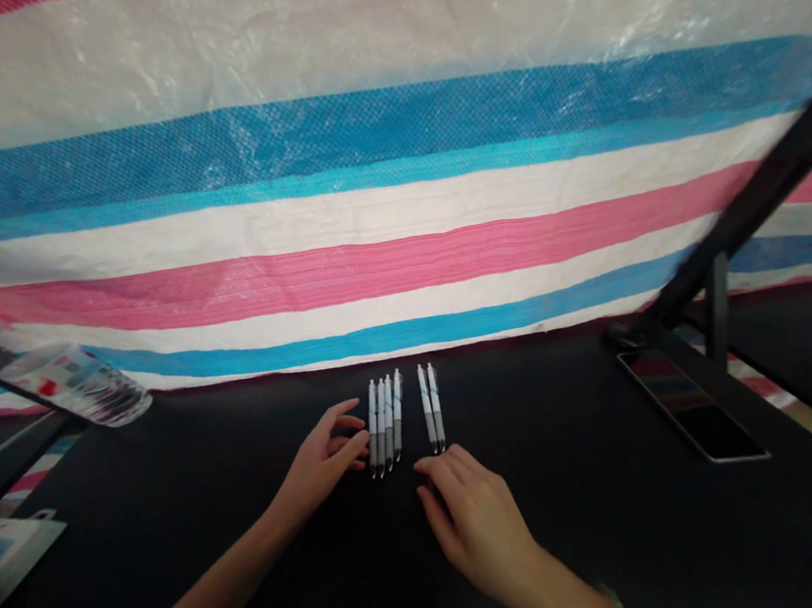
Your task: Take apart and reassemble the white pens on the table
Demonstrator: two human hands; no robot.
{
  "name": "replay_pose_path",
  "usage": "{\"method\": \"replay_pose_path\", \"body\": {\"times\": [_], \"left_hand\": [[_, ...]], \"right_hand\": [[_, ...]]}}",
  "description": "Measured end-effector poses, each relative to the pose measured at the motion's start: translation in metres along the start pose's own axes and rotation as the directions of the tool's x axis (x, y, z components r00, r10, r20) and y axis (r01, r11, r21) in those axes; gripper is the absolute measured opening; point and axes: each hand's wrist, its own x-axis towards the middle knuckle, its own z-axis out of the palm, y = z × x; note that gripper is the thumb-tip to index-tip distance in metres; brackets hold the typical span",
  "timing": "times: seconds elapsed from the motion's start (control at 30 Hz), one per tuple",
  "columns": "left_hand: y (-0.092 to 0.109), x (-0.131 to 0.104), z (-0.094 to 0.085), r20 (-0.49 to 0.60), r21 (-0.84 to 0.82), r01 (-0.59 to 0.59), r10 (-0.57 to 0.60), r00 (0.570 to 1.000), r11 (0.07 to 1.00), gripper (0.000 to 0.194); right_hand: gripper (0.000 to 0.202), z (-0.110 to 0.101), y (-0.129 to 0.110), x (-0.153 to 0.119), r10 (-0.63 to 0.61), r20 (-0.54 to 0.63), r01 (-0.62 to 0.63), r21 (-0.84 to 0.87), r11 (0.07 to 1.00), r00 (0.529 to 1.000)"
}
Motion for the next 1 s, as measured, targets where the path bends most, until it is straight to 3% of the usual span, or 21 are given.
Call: {"method": "replay_pose_path", "body": {"times": [0.1,0.23,0.33,0.5,0.7,0.87,1.0], "left_hand": [[0.003,-0.026,0.001,0.004,0.033,0.018,-0.018,1.000,0.999,0.053],[0.006,-0.055,0.010,0.071,-0.003,0.008,-0.007,0.997,1.000,0.042],[0.006,-0.068,0.017,0.089,0.012,-0.076,0.074,0.993,0.997,0.035],[0.006,-0.075,0.023,0.126,0.067,-0.214,0.205,0.971,0.974,0.032],[0.001,-0.079,0.024,0.155,0.092,-0.256,0.240,0.958,0.962,0.030],[-0.002,-0.081,0.023,0.153,0.104,-0.267,0.250,0.956,0.958,0.029],[-0.002,-0.081,0.022,0.140,0.114,-0.278,0.262,0.955,0.954,0.028]], "right_hand": [[0.038,0.005,0.016,0.005,-0.225,-0.070,0.187,-0.349,0.918,0.972],[0.039,0.016,0.029,0.008,-0.286,0.007,0.242,-0.554,0.796,0.958],[0.031,0.023,0.031,0.008,-0.282,0.021,0.242,-0.573,0.783,0.959],[0.020,0.026,0.028,0.008,-0.375,-0.009,0.308,-0.550,0.776,0.927],[0.016,0.016,0.023,0.013,-0.428,0.091,0.419,-0.458,0.784,0.899],[0.023,0.019,0.025,0.014,-0.403,0.031,0.363,-0.499,0.786,0.915],[0.018,0.020,0.023,0.014,-0.439,0.062,0.416,-0.459,0.785,0.896]]}}
